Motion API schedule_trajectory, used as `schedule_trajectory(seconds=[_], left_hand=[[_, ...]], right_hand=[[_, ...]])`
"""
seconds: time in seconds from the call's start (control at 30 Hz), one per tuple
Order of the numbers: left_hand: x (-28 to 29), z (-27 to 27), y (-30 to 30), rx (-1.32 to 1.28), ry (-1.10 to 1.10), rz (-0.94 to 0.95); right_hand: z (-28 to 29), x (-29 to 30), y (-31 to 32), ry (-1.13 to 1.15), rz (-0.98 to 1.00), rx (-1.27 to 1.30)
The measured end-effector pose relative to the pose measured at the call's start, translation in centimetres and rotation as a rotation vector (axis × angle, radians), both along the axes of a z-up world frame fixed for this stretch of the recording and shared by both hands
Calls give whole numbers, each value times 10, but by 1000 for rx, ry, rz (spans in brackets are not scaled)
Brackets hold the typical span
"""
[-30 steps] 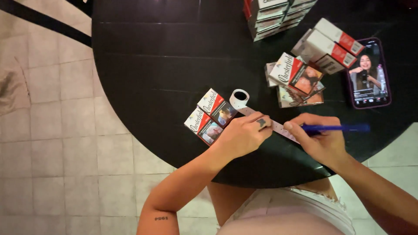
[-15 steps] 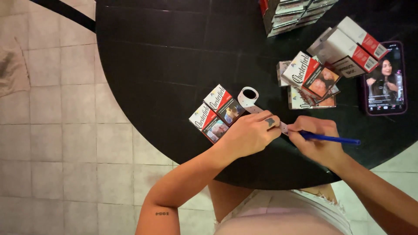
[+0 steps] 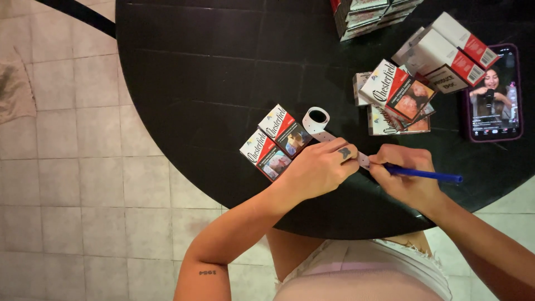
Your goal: Labeling and organizing cigarette packs on a table using tape and a pen.
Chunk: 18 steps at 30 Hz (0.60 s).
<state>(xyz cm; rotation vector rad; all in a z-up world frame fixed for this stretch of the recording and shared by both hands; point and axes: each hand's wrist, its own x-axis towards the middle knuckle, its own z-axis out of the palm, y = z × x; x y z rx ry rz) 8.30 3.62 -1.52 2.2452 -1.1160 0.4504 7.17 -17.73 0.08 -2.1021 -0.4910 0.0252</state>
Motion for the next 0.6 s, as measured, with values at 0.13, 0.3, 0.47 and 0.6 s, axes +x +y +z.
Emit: schedule_trajectory(seconds=[0.13,0.3,0.47,0.6], left_hand=[[0,-1,0,3,-12,0],[0,2,0,3,-14,-1],[0,0,0,2,-7,-15],[0,1,0,16,-19,-15]], right_hand=[[-8,-2,-2,-24,-34,14],[2,1,2,-41,-22,-7],[-7,-1,-3,-49,-10,0],[-7,0,-4,-77,5,42]])
